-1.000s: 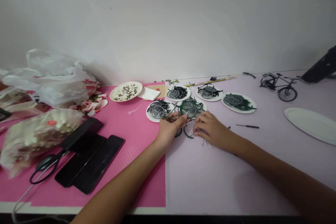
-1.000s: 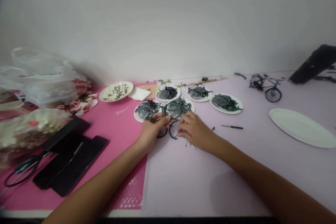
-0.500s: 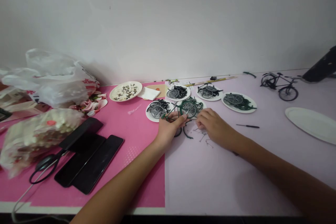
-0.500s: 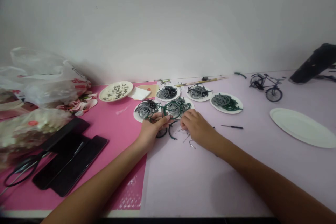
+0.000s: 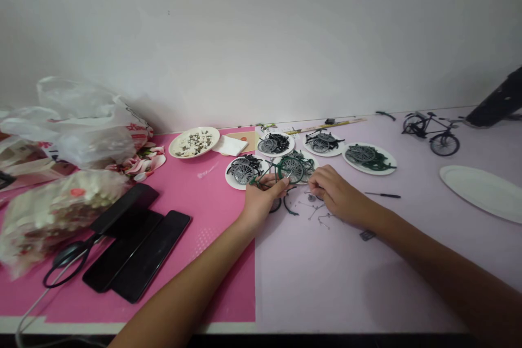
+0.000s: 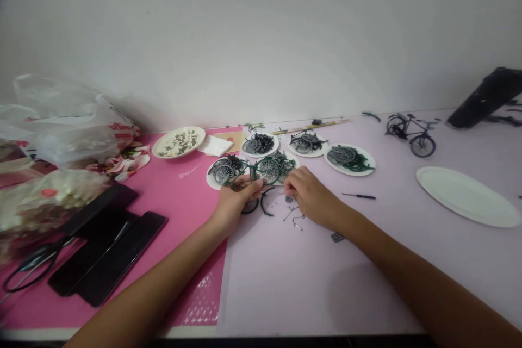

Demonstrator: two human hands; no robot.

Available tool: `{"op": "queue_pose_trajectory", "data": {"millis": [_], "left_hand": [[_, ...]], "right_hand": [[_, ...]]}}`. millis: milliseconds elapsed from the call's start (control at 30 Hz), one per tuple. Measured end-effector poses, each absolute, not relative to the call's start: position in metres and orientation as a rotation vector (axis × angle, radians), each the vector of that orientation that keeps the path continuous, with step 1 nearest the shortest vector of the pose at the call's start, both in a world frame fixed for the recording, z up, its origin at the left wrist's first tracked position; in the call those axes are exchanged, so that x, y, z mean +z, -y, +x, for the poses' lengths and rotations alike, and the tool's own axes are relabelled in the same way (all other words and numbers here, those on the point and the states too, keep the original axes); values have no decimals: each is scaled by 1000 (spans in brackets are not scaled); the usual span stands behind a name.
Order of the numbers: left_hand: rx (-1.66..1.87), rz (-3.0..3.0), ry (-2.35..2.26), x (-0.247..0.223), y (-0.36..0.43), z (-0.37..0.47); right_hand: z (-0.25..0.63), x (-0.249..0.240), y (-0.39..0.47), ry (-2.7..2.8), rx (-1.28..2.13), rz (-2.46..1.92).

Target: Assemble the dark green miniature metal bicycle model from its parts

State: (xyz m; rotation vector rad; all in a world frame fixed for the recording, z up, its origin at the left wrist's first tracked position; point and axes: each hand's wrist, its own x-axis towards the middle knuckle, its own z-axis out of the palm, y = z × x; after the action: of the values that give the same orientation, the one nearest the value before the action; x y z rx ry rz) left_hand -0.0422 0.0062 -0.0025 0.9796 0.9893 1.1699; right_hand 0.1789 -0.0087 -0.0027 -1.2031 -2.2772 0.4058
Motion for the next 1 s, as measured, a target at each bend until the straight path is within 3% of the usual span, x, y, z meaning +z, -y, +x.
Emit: {"op": "queue_pose_trajectory", "data": {"millis": [1000], "left_hand": [[1225, 1072, -1049, 4, -9, -47]], "right_hand": [[184, -12, 4, 2335, 427, -1103]]}}
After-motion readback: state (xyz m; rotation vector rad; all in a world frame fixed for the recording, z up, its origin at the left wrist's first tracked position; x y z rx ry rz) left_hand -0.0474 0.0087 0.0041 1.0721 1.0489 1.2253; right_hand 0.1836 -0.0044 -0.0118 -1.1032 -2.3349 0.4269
